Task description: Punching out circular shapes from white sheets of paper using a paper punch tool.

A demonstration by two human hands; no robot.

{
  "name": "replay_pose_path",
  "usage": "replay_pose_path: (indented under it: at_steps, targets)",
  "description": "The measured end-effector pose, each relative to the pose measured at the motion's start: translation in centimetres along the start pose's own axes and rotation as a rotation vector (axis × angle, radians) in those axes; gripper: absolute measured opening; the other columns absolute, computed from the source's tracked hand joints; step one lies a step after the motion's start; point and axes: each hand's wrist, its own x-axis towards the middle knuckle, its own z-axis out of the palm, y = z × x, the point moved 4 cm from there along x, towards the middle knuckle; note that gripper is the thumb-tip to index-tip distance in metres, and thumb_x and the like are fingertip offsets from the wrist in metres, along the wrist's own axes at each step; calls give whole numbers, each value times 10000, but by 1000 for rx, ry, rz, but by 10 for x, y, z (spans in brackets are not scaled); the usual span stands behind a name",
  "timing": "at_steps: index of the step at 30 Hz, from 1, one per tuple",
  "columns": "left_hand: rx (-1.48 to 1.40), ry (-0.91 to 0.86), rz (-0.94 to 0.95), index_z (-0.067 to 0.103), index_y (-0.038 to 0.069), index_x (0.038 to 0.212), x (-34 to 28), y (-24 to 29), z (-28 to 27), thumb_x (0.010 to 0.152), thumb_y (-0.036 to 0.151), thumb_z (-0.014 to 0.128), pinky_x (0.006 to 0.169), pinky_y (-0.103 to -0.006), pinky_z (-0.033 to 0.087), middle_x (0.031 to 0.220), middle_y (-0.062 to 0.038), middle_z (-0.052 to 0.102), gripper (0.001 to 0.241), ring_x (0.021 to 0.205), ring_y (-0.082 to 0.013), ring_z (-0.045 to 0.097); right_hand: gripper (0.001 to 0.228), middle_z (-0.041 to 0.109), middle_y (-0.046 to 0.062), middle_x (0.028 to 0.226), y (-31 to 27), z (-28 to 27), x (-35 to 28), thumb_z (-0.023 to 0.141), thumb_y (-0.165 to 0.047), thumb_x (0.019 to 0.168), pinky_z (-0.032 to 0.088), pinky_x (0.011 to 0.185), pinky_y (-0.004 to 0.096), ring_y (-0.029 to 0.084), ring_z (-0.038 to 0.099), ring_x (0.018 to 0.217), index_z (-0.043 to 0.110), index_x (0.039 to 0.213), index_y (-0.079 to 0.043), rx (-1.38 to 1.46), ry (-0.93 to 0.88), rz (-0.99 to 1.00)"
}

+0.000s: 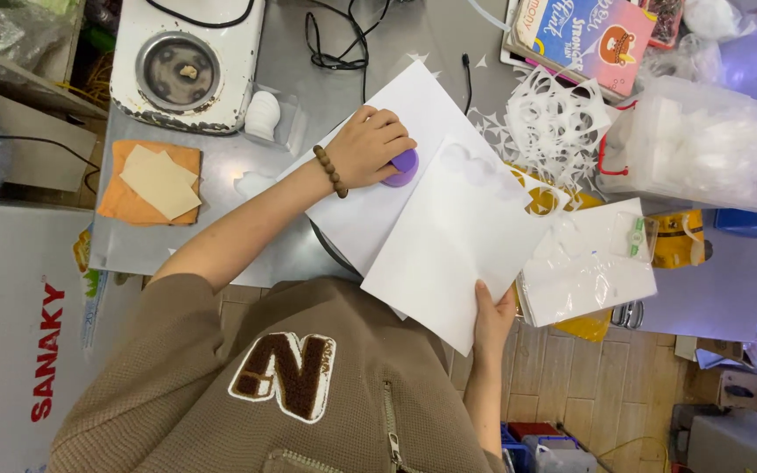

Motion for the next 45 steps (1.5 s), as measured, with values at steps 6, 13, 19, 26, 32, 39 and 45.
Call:
replay_pose_path:
  at_steps: [6, 13, 19, 26, 32, 39, 45]
  targets:
    - [20, 9, -35, 700, 184, 1174, -9, 0, -9, 768, 289, 862, 949, -380, 402, 1107, 37, 671, 450, 1093, -204, 574, 383, 688, 132, 1257, 21, 12, 1, 627, -62, 989, 539, 926, 290, 157, 664, 1069, 562, 1350, 48, 101, -37, 2]
    - [-53, -54, -78, 690, 163, 1151, -16, -4, -10, 763, 320, 880, 911, -379, 402, 1074, 14, 665, 460, 1015, -208, 574, 395, 680, 122, 1263, 19, 14, 8, 639, -64, 987, 530, 940, 285, 156, 660, 1075, 554, 1356, 48, 94, -54, -29]
    - [-176, -42, -107, 666, 128, 1117, -23, -8, -3, 759, 296, 866, 951, -377, 408, 1117, -16, 669, 443, 1081, -219, 598, 377, 696, 132, 1235, 16, 14, 11, 657, -86, 982, 538, 922, 293, 167, 675, 1048, 576, 1321, 57, 60, -74, -3]
    - [-266, -194, -218, 614, 70, 1084, -19, -12, 0, 791, 304, 837, 940, -403, 461, 1101, -84, 657, 436, 1074, -268, 627, 366, 723, 143, 1169, 16, 26, 12, 677, -98, 958, 572, 862, 304, 173, 697, 1000, 588, 1280, 54, -55, -134, 85]
    - [-218, -412, -201, 589, 72, 1001, 1, -15, -5, 704, 420, 837, 816, -425, 498, 913, -101, 704, 520, 889, -303, 679, 380, 716, 132, 1169, 15, 50, 18, 675, -101, 960, 572, 843, 293, 153, 688, 987, 579, 1294, 50, 8, -221, 51]
    - [-155, -576, -266, 571, 97, 1078, 9, -16, -6, 715, 516, 773, 716, -427, 504, 881, -98, 720, 590, 768, -329, 698, 372, 707, 123, 1185, -4, 71, 20, 657, -85, 979, 552, 879, 284, 146, 668, 1021, 582, 1313, 60, -2, -244, 13]
    - [-136, -564, -233, 591, 94, 1199, 14, -16, 2, 642, 544, 805, 796, -415, 448, 961, -114, 722, 747, 822, -297, 696, 368, 707, 117, 1185, -1, 72, 27, 652, -83, 981, 558, 882, 285, 148, 672, 1022, 580, 1318, 45, 2, -217, -4]
